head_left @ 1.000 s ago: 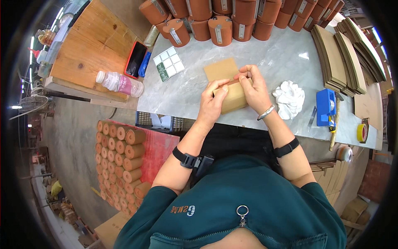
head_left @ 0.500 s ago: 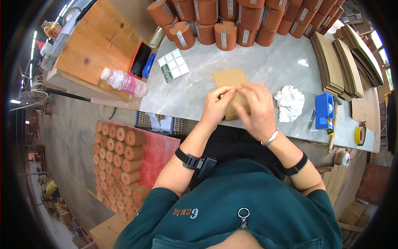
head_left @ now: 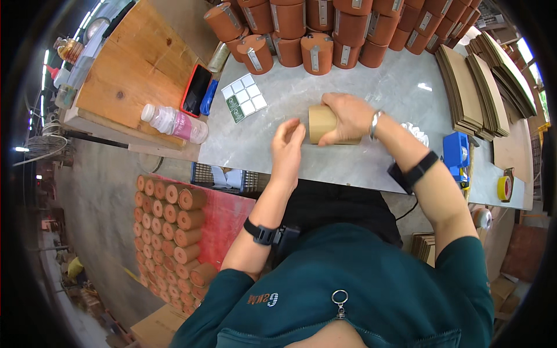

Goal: Applying labels to wooden cylindrical components and wrapping them in protective paper.

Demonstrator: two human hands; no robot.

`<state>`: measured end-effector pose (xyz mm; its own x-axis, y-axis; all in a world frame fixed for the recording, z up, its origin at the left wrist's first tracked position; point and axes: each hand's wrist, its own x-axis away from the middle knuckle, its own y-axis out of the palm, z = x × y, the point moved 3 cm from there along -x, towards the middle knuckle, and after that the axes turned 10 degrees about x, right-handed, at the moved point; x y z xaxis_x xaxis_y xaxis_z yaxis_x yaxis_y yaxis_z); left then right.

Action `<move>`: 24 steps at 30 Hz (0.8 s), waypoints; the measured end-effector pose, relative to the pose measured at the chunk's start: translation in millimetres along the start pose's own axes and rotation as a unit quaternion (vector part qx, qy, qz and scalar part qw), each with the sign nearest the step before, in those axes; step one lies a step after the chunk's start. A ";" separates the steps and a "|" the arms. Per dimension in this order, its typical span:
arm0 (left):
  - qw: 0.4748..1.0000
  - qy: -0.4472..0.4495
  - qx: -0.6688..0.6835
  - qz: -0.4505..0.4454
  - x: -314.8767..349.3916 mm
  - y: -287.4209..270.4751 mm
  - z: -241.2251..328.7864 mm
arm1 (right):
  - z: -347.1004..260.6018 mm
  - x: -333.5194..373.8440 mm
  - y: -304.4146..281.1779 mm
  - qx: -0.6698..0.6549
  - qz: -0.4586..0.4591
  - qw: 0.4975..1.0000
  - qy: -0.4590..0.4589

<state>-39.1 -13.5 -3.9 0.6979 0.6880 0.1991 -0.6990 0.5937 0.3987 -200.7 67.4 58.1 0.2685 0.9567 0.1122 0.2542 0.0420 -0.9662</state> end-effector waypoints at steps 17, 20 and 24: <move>0.977 -0.125 0.143 -0.092 49.2 35.8 -12.4 | -1.1 49.5 44.8 -0.470 -0.007 0.877 0.100; 0.978 -0.130 0.127 -0.105 57.0 35.2 -16.5 | -6.2 71.9 50.0 -0.513 0.020 0.853 0.089; 0.978 -0.129 0.065 -0.150 65.8 45.5 -6.9 | -5.5 93.8 59.5 -0.514 0.107 0.848 0.068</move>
<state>-26.1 61.7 21.2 0.8968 0.3517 0.2683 -0.4419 0.6836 0.5809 -155.3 158.0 12.3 0.4975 0.8658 0.0537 0.8435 -0.4683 -0.2632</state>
